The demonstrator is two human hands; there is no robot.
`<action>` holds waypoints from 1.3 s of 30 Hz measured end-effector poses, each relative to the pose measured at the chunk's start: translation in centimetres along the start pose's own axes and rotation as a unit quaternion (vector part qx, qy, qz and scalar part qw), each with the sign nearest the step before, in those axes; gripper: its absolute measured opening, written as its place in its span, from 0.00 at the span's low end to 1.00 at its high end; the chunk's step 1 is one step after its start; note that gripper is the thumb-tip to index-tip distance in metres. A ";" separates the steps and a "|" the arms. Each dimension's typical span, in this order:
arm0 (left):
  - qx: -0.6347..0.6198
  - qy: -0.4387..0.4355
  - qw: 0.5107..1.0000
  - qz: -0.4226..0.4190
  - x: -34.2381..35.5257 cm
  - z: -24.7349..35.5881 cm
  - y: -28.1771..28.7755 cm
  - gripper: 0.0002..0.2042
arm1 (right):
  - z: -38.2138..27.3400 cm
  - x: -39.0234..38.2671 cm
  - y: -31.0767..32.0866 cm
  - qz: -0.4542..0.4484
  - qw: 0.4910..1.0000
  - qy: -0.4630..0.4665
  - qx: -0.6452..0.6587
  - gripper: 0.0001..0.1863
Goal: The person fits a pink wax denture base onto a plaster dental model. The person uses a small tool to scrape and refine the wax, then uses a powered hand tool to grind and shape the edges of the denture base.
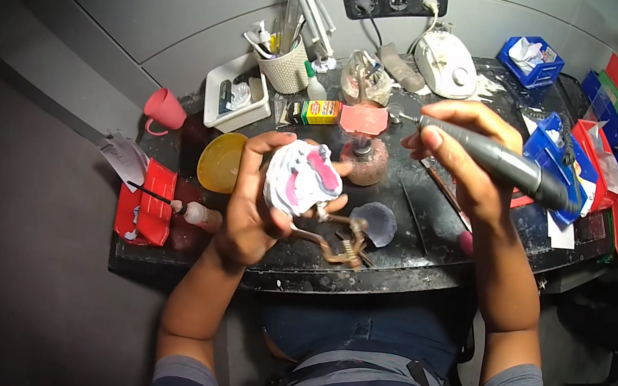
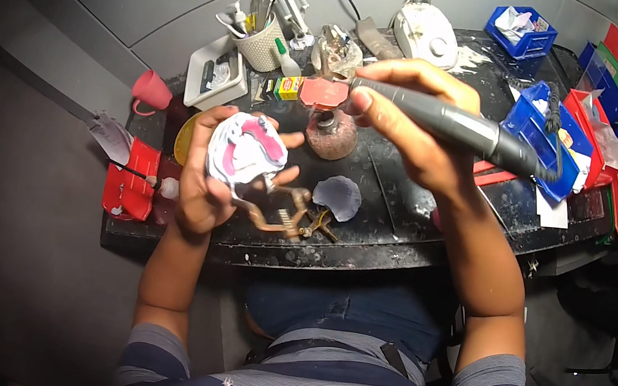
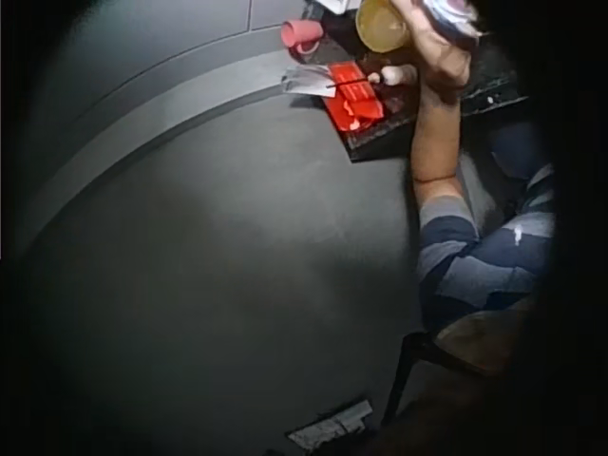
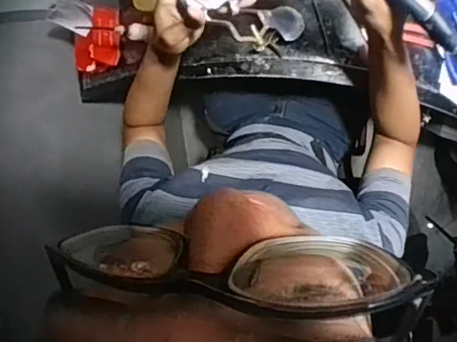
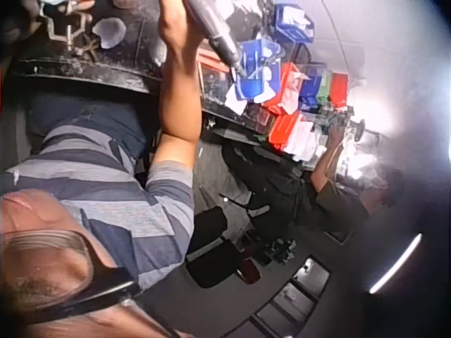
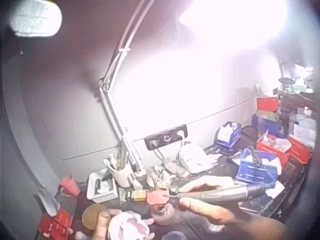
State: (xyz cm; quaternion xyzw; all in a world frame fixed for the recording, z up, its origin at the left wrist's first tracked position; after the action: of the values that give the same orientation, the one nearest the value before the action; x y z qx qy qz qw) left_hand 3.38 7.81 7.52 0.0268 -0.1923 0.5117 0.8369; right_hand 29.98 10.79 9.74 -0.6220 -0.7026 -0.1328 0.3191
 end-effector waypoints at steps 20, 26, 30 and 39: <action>0.157 -0.279 0.947 -0.016 0.5 -4.4 -0.6 0.40 | 0.0 -3.2 -4.8 -0.199 0.969 0.095 -0.115 0.18; 0.140 -0.288 0.947 0.003 0.2 -5.3 -0.7 0.38 | -0.2 -3.1 -5.2 -0.202 0.963 0.116 -0.137 0.20; 0.142 -0.288 0.947 0.014 -0.1 -5.0 -1.2 0.38 | -0.2 -3.1 -5.1 -0.196 0.964 0.118 -0.137 0.21; 0.051 -0.134 0.987 0.079 -0.3 -4.9 -1.5 0.32 | 0.1 -3.3 -5.2 -0.194 0.964 0.136 -0.124 0.25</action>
State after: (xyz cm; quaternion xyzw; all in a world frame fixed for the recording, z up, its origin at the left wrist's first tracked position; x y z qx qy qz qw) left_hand 6.05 7.99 3.08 0.1220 -0.2777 0.5773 0.7581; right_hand 25.02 7.24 8.67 -0.4846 -0.7379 -0.3617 0.2998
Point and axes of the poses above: each hand's wrist, its own x-axis towards the middle knuckle, its own y-axis out of the back of the hand, z = x × y, the point moved 1 cm from there along x, towards the middle knuckle, and after that the axes turned 8 degrees about x, right-handed, at the moved point
